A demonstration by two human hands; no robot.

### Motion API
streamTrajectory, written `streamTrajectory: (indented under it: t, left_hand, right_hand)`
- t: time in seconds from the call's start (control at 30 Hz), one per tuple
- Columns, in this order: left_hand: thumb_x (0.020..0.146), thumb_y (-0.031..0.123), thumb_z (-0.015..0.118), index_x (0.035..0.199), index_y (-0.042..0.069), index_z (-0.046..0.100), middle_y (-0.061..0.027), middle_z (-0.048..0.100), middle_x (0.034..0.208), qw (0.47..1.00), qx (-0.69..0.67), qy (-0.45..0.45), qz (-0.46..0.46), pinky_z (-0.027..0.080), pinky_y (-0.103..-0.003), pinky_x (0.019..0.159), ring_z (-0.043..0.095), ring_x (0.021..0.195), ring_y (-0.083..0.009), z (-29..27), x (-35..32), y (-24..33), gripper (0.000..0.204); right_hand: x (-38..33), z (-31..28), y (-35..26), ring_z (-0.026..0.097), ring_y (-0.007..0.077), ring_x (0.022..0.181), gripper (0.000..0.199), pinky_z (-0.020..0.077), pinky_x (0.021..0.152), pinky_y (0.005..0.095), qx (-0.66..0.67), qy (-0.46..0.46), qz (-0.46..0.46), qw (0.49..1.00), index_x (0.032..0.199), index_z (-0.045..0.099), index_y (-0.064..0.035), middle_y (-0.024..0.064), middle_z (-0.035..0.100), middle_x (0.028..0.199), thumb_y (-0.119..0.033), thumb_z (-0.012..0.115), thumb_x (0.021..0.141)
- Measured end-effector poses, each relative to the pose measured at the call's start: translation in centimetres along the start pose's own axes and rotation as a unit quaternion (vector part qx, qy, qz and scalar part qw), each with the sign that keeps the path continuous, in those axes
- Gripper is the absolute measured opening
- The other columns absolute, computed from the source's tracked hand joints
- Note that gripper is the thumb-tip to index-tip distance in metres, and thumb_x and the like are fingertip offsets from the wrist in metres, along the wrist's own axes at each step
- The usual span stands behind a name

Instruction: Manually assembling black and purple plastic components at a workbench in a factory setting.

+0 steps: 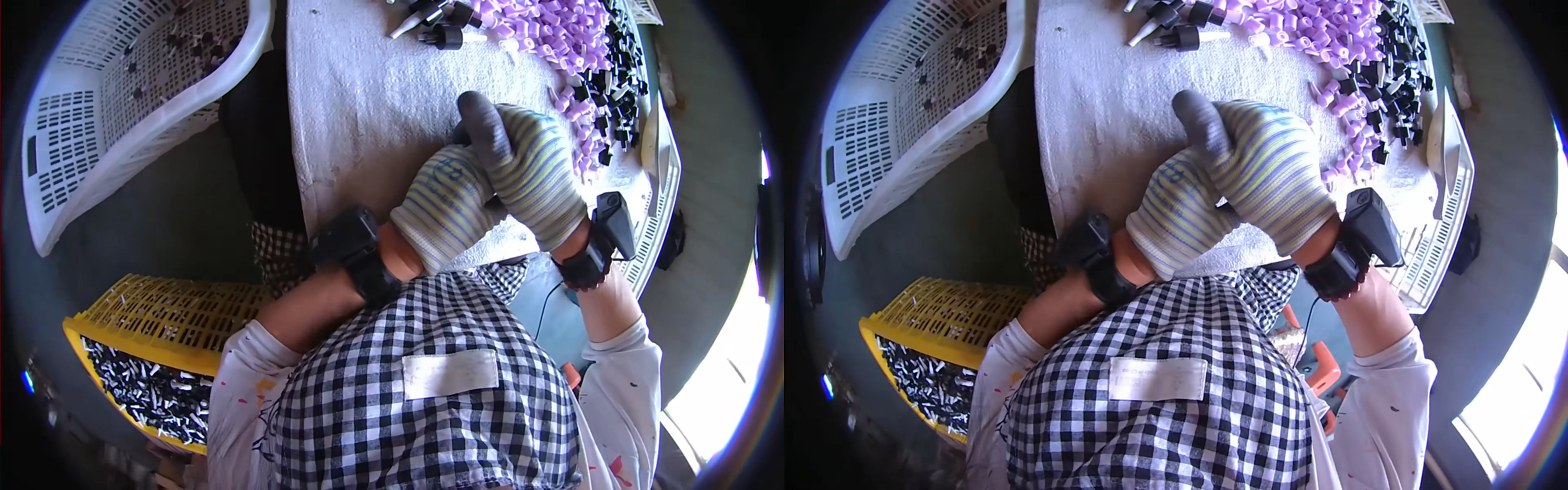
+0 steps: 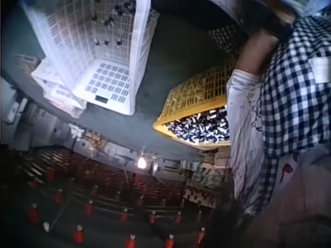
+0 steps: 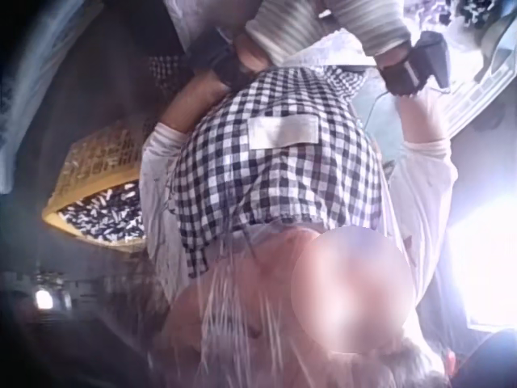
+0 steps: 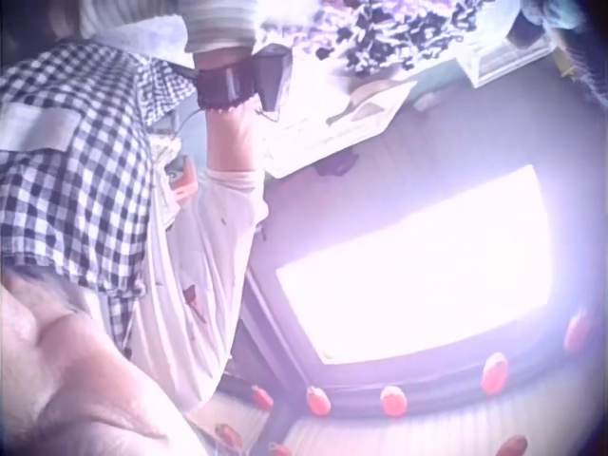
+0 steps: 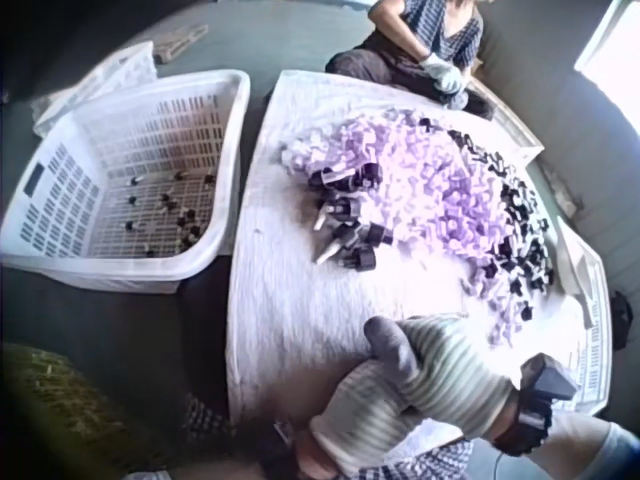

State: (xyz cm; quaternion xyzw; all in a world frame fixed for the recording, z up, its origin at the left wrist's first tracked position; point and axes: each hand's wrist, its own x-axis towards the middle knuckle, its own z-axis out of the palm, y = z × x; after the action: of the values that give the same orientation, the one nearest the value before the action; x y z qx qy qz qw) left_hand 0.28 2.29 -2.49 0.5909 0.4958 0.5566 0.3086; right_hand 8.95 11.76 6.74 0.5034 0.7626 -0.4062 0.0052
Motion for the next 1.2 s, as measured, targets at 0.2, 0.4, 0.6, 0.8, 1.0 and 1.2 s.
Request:
streamTrajectory:
  t: [0.2,0.4,0.6,0.8,1.0,1.2]
  left_hand:
    - [0.086,0.019,0.078,0.102,0.006,0.073,-0.0179,0.072,0.101,1.0,-0.011,-0.014,-0.008,0.054,-0.051,0.086,0.068,0.095,-0.0401,0.1,0.0,0.1,0.022]
    - [0.085,0.018,0.078,0.101,0.006,0.073,-0.0193,0.072,0.099,0.998,0.029,-0.045,0.045,0.053,-0.051,0.086,0.068,0.094,-0.0398,2.1,1.7,-0.3,0.022]
    - [0.085,0.026,0.084,0.114,0.006,0.071,-0.0138,0.073,0.097,0.983,0.155,-0.096,0.031,0.057,-0.046,0.081,0.072,0.087,-0.0324,2.1,2.5,1.0,0.038]
    - [0.083,0.032,0.086,0.116,0.009,0.073,-0.0135,0.073,0.098,0.938,0.332,-0.08,0.064,0.057,-0.048,0.08,0.071,0.088,-0.0353,0.4,1.8,1.1,0.042]
    - [0.083,0.04,0.085,0.111,0.011,0.076,-0.014,0.072,0.095,0.855,0.515,0.005,0.061,0.054,-0.048,0.076,0.068,0.086,-0.0361,-8.2,2.6,1.9,0.042]
    - [0.09,0.041,0.078,0.121,0.009,0.072,-0.0173,0.071,0.109,0.77,0.609,0.142,-0.128,0.054,-0.051,0.082,0.068,0.094,-0.0387,-22.4,2.8,-1.9,0.045]
  right_hand:
    - [0.2,-0.3,0.8,0.067,0.0132,0.074,0.07,0.0556,0.073,0.0325,0.05,0.012,0.047,0.998,0.095,0.077,0.0009,0.0065,0.072,0.079,-0.064,0.051,0.107]
    - [-1.4,-0.7,4.0,0.068,0.0129,0.077,0.067,0.0565,0.075,0.032,0.145,0.043,0.023,0.988,0.098,0.078,-0.0008,0.0058,0.074,0.086,-0.06,0.049,0.109]
    - [-1.1,-2.2,8.7,0.074,0.0201,0.089,0.069,0.0569,0.088,0.0333,0.434,0.188,-0.143,0.869,0.108,0.078,0.0017,0.0123,0.079,0.101,-0.059,0.044,0.111]
    - [-4.1,-2.7,13.3,0.072,0.0138,0.088,0.048,0.0544,0.078,0.0315,0.316,0.337,-0.111,0.88,0.112,0.079,-0.0003,0.0081,0.081,0.101,-0.042,0.055,0.111]
    - [-6.4,-0.5,13.2,0.07,0.0358,0.083,0.018,0.0558,0.075,0.0451,-0.043,0.311,-0.141,0.939,0.105,0.077,-0.0071,0.0159,0.073,0.095,-0.015,0.076,0.088]
    - [-6.1,0.5,12.7,0.069,0.0414,0.094,0.021,0.0555,0.082,0.0487,-0.124,0.248,-0.155,0.948,0.108,0.076,-0.007,0.0194,0.071,0.102,-0.018,0.074,0.09]
